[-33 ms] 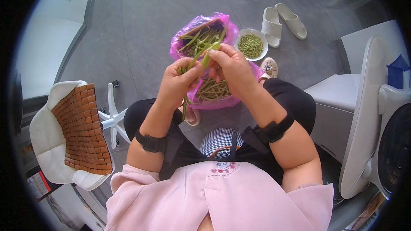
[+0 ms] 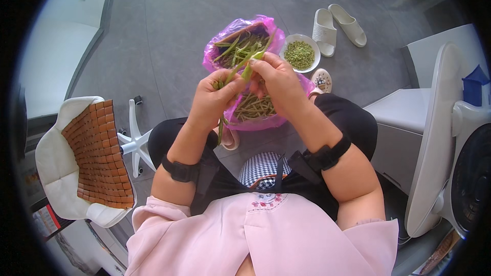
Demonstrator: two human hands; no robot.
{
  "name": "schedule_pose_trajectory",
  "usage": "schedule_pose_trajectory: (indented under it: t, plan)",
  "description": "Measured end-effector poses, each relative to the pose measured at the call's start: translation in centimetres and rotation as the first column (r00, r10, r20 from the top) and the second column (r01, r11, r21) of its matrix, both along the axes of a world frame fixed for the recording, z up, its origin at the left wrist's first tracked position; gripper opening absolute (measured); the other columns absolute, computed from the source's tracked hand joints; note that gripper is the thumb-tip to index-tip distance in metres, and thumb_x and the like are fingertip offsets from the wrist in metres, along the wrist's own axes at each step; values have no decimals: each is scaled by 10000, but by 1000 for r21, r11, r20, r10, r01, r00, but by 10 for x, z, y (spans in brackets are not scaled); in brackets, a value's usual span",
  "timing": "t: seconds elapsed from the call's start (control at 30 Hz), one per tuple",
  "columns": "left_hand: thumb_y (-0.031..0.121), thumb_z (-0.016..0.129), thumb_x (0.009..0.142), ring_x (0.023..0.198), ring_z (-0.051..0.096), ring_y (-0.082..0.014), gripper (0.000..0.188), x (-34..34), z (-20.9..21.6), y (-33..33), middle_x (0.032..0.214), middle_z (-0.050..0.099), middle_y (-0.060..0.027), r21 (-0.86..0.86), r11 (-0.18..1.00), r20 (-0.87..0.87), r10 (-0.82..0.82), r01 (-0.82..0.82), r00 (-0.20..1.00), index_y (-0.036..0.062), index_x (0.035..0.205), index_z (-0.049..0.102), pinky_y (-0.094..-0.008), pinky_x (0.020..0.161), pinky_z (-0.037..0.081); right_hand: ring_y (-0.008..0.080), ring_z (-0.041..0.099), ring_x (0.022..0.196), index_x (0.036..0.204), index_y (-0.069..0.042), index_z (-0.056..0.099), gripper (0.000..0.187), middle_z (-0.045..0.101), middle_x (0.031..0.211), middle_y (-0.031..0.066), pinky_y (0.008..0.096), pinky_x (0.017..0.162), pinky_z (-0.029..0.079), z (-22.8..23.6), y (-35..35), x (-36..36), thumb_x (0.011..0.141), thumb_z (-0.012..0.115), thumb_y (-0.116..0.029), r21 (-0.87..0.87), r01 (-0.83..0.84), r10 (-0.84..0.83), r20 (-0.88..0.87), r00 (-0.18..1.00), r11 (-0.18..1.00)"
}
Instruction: The person sits on the floor and shells green beans by hand, removing the beans from the pods and placing them into a white bowl. The empty pods are placed into a pink plastic bag.
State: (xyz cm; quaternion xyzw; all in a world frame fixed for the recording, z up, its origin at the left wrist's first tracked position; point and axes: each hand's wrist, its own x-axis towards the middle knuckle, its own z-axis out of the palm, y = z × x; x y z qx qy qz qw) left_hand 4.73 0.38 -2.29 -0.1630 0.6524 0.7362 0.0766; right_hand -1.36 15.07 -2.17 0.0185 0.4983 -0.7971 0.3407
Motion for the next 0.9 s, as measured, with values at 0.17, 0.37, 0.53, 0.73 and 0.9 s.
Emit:
schedule_pose_trajectory:
  t: [0.17, 0.37, 0.53, 0.73, 0.9]
  plan:
    - [119, 636, 798, 556, 467, -25, 112, 2, 1, 1, 678, 539, 40, -26, 1000, 17, 0, 1, 1000, 34, 860, 597, -173, 484, 371, 82, 500, 544, 887, -53, 558, 118, 554, 700, 18, 203, 439, 361, -1, -4, 2, 843, 469, -117, -75, 32, -23, 118, 993, 997]
    - [108, 668, 748, 603, 511, -64, 129, 4, -8, 7, 675, 575, -17, -246, 969, -129, -38, 5, 991, 20, 808, 595, -226, 542, 415, 77, 491, 550, 882, -67, 537, 135, 530, 714, 16, 199, 444, 350, -14, -7, 6, 833, 427, -127, -107, 45, -22, 213, 977, 993]
    - [104, 689, 697, 621, 550, -122, 156, 6, -12, 12, 670, 584, -69, -408, 912, -162, -102, 28, 982, 10, 775, 591, -280, 572, 440, 88, 431, 498, 826, -56, 513, 110, 498, 687, 35, 217, 402, 305, -19, -7, 9, 773, 421, -88, -22, 61, -51, 310, 949, 998]
    - [72, 655, 715, 642, 561, -129, 141, 3, -3, 13, 677, 580, -64, -394, 913, -89, -157, 110, 984, 0, 816, 588, -274, 604, 449, 103, 427, 481, 819, -46, 504, 128, 510, 686, 53, 227, 382, 299, -32, -4, 6, 744, 403, -66, -28, -4, 13, 321, 947, 1000]
    - [46, 623, 747, 667, 562, -102, 130, 4, -6, 9, 688, 589, -48, -255, 957, -94, -168, 139, 981, -2, 863, 591, -256, 628, 457, 105, 446, 486, 813, -30, 502, 120, 518, 701, 63, 231, 392, 319, -23, -5, 7, 726, 423, -51, -24, -47, 52, 266, 963, 999]
